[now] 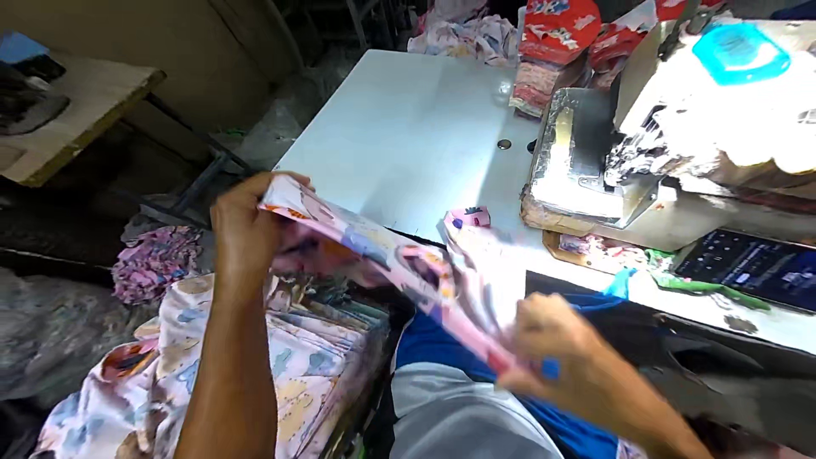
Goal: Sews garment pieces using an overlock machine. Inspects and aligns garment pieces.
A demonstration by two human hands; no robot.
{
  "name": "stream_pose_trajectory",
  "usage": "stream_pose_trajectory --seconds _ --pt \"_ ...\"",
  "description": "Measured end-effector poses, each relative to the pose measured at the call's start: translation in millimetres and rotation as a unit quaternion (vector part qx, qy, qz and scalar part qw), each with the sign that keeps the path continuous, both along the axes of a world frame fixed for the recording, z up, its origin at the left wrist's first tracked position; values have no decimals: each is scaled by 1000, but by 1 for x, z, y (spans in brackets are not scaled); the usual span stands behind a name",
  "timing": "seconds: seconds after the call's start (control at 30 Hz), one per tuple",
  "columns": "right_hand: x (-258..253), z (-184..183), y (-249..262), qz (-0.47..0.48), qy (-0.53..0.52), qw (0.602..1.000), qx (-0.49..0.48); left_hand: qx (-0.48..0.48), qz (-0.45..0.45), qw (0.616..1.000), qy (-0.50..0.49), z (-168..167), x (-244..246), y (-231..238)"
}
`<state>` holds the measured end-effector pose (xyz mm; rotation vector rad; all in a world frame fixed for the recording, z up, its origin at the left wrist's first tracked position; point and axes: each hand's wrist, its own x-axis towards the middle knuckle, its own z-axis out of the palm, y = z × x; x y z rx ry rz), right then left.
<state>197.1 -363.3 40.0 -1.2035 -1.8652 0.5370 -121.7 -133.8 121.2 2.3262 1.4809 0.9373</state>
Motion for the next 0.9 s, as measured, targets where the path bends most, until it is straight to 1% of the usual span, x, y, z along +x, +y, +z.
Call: stream_pose_trajectory --seconds 0.03,0.07,0.1,0.13,0.17,0.2,0.23,0.3,0.33,0.4,0.43,0.5,0.53,0.57,0.6,0.67,0.73,0.77,0.83,0.9 --pt "-10 -7 -11 79 40 996 -25 -3 -12 999 -41 9 7 12" --pt "-18 -12 -21 156 93 982 -59 -6 -33 996 -84 16 18 23" --pt "-25 -14 -31 213 150 961 -96 -8 -62 990 -129 22 32 32" --pt "-31 -16 -40 243 200 941 -129 -8 -96 980 -176 25 47 42" --pt "-35 -19 -48 243 239 929 -146 -9 -124 969 -215 26 63 50" --pt "-36 -22 -55 209 260 930 -152 -12 -142 962 -232 25 79 57" --pt "-32 -24 -61 149 261 943 -145 -15 -150 963 -222 23 95 63" --pt "-14 -29 -68 -23 233 967 -99 -43 -159 974 -154 18 119 71" --pt "-1 -31 -71 -116 217 967 -72 -78 -177 974 -120 17 125 71" --pt "25 -29 -76 -276 202 939 -27 -160 -221 959 -79 19 128 67" --pt "35 -26 -79 -336 196 921 -10 -213 -249 941 -84 18 128 63" --pt "51 -23 -81 -400 177 899 21 -324 -299 893 -92 19 122 52" --pt "56 -24 -80 -411 161 896 42 -349 -305 882 -89 20 117 49" --pt "59 -26 -79 -415 144 896 59 -352 -304 880 -93 20 111 47" --pt "60 -28 -78 -414 132 898 66 -338 -295 889 -97 20 105 47" --pt "58 -30 -76 -398 128 907 59 -265 -257 924 -96 18 93 49" --pt "50 -28 -79 -356 152 922 13 -163 -194 965 -66 14 83 52" --pt "45 -24 -83 -320 165 932 -30 -137 -154 976 -69 14 80 53" --pt "37 -14 -90 -209 179 954 -115 -140 -86 979 -121 18 77 50" --pt "30 -9 -96 -87 175 969 -152 -152 -70 962 -217 23 76 48"
